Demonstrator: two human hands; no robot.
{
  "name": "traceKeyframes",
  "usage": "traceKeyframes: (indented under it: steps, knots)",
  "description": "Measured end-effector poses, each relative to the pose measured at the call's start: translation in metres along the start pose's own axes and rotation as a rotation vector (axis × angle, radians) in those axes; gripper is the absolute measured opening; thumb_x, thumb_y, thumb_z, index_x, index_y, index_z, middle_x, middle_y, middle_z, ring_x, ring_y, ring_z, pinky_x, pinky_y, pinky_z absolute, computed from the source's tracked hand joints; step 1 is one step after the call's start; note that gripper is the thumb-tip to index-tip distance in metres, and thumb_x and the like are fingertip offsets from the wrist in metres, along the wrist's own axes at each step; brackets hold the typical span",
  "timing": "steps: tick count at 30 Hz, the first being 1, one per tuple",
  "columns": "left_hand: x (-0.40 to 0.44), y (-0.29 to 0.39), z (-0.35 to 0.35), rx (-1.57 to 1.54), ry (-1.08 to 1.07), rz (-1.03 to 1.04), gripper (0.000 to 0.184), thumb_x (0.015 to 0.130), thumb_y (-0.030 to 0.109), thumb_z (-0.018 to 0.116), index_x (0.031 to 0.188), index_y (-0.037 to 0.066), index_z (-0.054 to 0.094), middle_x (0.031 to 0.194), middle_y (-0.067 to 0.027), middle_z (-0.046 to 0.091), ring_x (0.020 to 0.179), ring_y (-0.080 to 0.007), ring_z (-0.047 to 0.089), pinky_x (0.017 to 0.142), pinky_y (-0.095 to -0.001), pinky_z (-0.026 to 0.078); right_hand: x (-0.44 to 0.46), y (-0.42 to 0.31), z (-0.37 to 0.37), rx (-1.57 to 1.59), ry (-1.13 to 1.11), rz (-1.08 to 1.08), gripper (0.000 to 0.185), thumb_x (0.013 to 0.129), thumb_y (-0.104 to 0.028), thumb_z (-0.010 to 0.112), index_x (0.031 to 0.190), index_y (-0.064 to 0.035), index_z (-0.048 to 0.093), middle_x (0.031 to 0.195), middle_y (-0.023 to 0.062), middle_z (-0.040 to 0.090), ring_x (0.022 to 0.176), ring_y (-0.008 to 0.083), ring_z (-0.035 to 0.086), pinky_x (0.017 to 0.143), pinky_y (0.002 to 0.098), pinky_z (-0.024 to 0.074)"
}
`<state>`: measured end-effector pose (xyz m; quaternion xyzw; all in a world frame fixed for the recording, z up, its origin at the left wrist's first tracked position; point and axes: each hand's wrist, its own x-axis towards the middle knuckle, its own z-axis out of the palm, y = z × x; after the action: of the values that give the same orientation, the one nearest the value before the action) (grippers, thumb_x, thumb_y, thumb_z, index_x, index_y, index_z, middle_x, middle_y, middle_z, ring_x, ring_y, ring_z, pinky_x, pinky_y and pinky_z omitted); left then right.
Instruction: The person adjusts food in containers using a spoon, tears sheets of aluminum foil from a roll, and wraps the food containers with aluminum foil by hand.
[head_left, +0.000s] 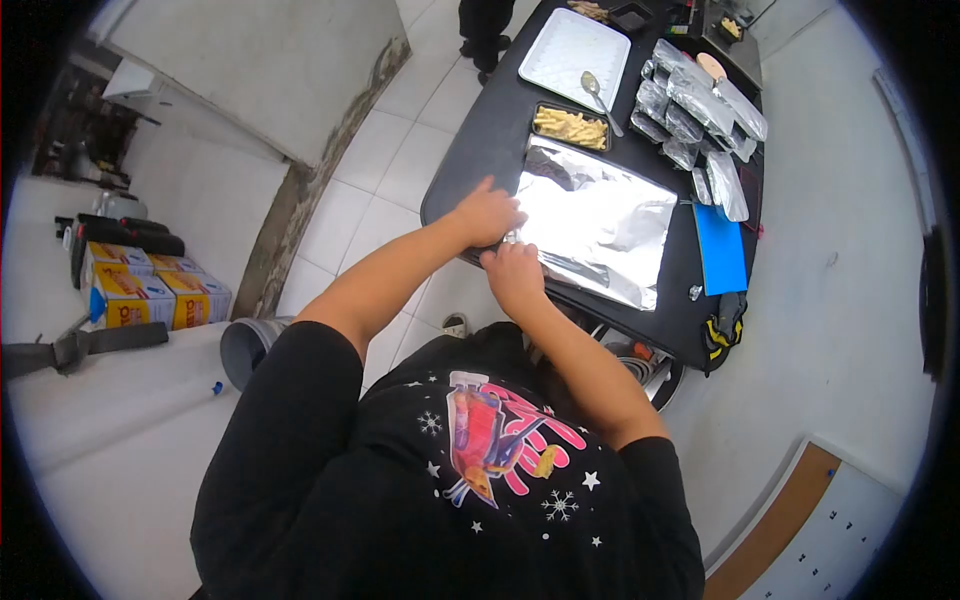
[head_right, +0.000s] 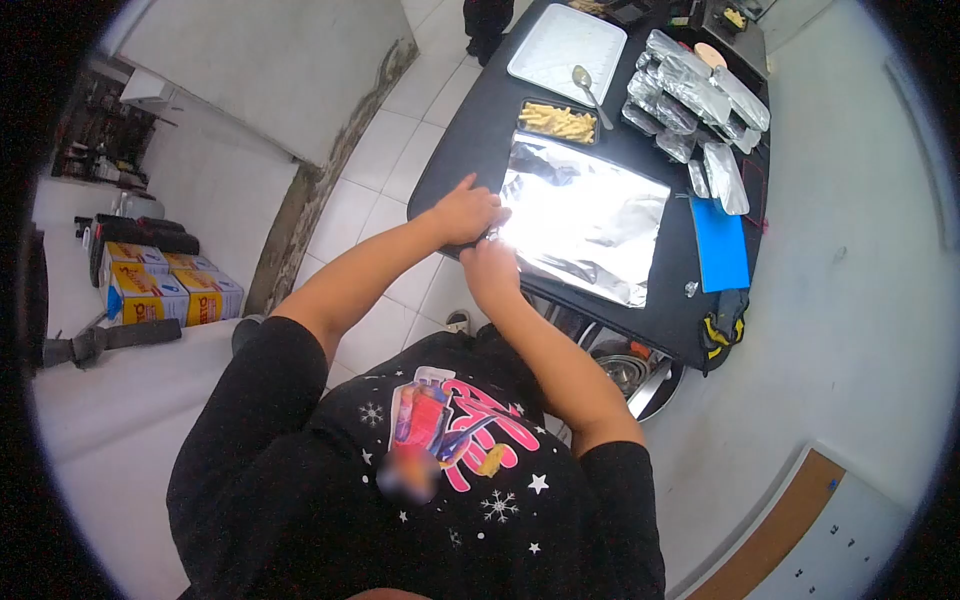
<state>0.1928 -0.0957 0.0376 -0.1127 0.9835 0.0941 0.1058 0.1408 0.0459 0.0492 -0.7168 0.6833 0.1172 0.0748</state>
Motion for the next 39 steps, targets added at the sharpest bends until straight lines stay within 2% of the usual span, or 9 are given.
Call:
traceKeyframes:
  steps: [5, 11, 17, 23, 26, 29, 33, 36, 39]
  knots:
    - [0.001, -0.009, 0.007, 0.012, 0.101, 0.086, 0.021, 0.088, 0.02, 0.049, 0.103, 0.022, 0.063, 0.1, -0.0033, 0.062, 0.106, -0.022, 0.056, 0.107, -0.0569, 0.026, 0.032, -0.005, -0.007, -0.246, -0.247, -0.039, 0.022, 0.088, -0.017, 0.052, 0.099, -0.0127, 0.07, 0.096, 0.0071, 0.067, 0.086, 0.0248, 0.063, 0.068, 0.0428, 0.0411]
    - [0.002, -0.015, 0.013, 0.008, 0.151, 0.123, 0.021, 0.088, 0.02, 0.05, 0.103, 0.023, 0.063, 0.099, -0.0018, 0.062, 0.105, -0.0196, 0.057, 0.108, -0.0543, 0.027, 0.044, -0.015, -0.017, -0.365, -0.415, -0.04, 0.02, 0.083, -0.015, 0.055, 0.093, -0.0085, 0.072, 0.082, 0.0088, 0.068, 0.066, 0.0283, 0.064, 0.062, 0.046, 0.0421]
    - [0.003, -0.015, 0.018, 0.033, 0.137, 0.123, 0.021, 0.088, 0.021, 0.051, 0.103, 0.023, 0.064, 0.1, -0.001, 0.061, 0.107, -0.0189, 0.056, 0.107, -0.053, 0.028, 0.056, -0.019, -0.008, -0.342, -0.519, -0.032, 0.019, 0.082, -0.014, 0.055, 0.09, -0.0065, 0.071, 0.075, 0.0111, 0.067, 0.06, 0.0277, 0.063, 0.062, 0.0471, 0.0438]
    - [-0.001, -0.003, 0.006, 0.079, 0.049, 0.079, 0.02, 0.088, 0.028, 0.053, 0.102, 0.02, 0.065, 0.101, -0.0014, 0.061, 0.106, -0.0194, 0.055, 0.106, -0.0534, 0.028, 0.043, -0.037, 0.0, -0.46, -0.424, -0.014, 0.021, 0.081, -0.014, 0.056, 0.094, -0.0059, 0.071, 0.078, 0.013, 0.068, 0.063, 0.0284, 0.064, 0.066, 0.0482, 0.0449]
    - [-0.002, 0.004, -0.001, 0.078, 0.021, 0.037, 0.023, 0.089, 0.034, 0.054, 0.102, 0.019, 0.066, 0.103, -0.0021, 0.061, 0.106, -0.02, 0.054, 0.106, -0.0545, 0.028, 0.014, -0.051, -0.029, -0.382, -0.472, -0.159, 0.021, 0.081, -0.015, 0.057, 0.094, -0.0056, 0.071, 0.081, 0.0127, 0.069, 0.07, 0.0294, 0.066, 0.07, 0.0509, 0.0463]
    - [-0.001, 0.006, 0.005, 0.077, 0.034, 0.016, 0.028, 0.088, 0.041, 0.056, 0.103, 0.019, 0.066, 0.105, -0.003, 0.06, 0.107, -0.0206, 0.054, 0.106, -0.0556, 0.028, -0.008, -0.061, -0.009, 0.049, -0.427, -0.136, 0.02, 0.081, -0.017, 0.059, 0.091, -0.0061, 0.072, 0.085, 0.0142, 0.07, 0.079, 0.03, 0.068, 0.075, 0.0511, 0.0487]
    - [-0.005, 0.009, 0.001, 0.088, 0.004, 0.0, 0.039, 0.081, 0.046, 0.064, 0.108, 0.018, 0.064, 0.109, -0.0038, 0.059, 0.111, -0.0212, 0.052, 0.107, -0.0562, 0.026, -0.037, 0.001, -0.052, 0.25, -0.353, 0.057, 0.019, 0.082, -0.015, 0.057, 0.095, -0.0098, 0.071, 0.1, 0.0124, 0.069, 0.093, 0.0272, 0.067, 0.079, 0.0431, 0.0512]
    - [-0.007, 0.011, -0.008, 0.092, -0.02, 0.01, 0.046, 0.079, 0.049, 0.067, 0.113, 0.018, 0.063, 0.112, -0.0041, 0.058, 0.114, -0.0216, 0.05, 0.108, -0.0561, 0.025, -0.035, 0.039, -0.011, 0.272, -0.06, 0.2, 0.029, 0.086, -0.03, 0.061, 0.107, -0.0102, 0.062, 0.111, 0.0057, 0.063, 0.111, 0.0244, 0.055, 0.088, 0.0476, 0.0453]
    - [-0.007, 0.009, -0.009, 0.068, 0.015, 0.028, 0.052, 0.075, 0.048, 0.07, 0.116, 0.017, 0.062, 0.11, -0.0036, 0.058, 0.112, -0.0221, 0.052, 0.107, -0.0575, 0.026, -0.042, 0.04, 0.019, 0.166, 0.185, 0.194, 0.027, 0.084, -0.027, 0.062, 0.106, -0.0109, 0.061, 0.115, 0.0047, 0.059, 0.114, 0.0238, 0.051, 0.093, 0.0496, 0.0408]
